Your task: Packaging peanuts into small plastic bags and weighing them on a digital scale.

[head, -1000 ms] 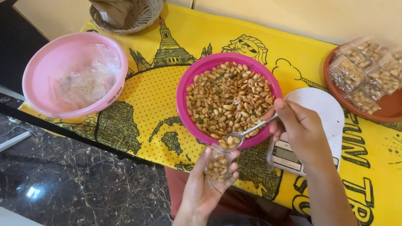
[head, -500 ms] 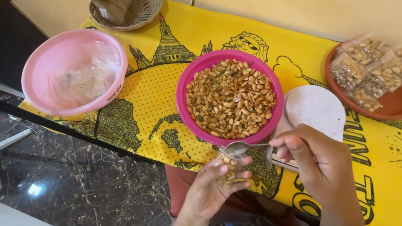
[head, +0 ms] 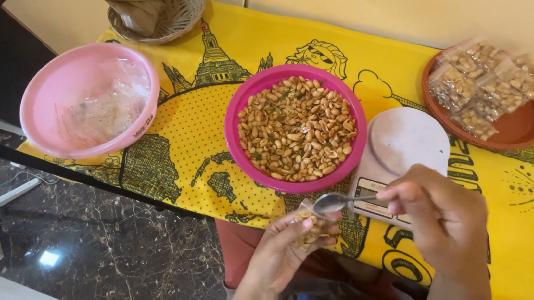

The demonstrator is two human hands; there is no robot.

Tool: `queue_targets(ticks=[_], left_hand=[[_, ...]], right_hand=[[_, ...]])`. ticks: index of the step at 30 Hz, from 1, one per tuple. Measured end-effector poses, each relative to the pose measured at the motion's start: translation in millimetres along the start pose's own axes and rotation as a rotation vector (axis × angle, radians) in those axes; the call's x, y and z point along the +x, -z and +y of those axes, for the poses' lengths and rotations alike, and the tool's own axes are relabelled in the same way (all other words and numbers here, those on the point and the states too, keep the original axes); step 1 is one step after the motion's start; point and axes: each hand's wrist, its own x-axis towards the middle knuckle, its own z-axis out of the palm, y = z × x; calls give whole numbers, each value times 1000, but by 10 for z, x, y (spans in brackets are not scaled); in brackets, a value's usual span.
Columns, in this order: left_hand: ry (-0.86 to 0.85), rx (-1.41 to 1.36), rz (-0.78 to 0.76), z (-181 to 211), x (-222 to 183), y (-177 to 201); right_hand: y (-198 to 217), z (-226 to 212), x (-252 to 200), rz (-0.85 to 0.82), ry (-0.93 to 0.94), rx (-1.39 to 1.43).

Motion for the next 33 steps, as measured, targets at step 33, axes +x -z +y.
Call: queue_targets(ticks=[33], left_hand=[[-208, 944, 0, -740, 228, -588]], right_hand=[[707, 992, -639, -250, -389, -105]])
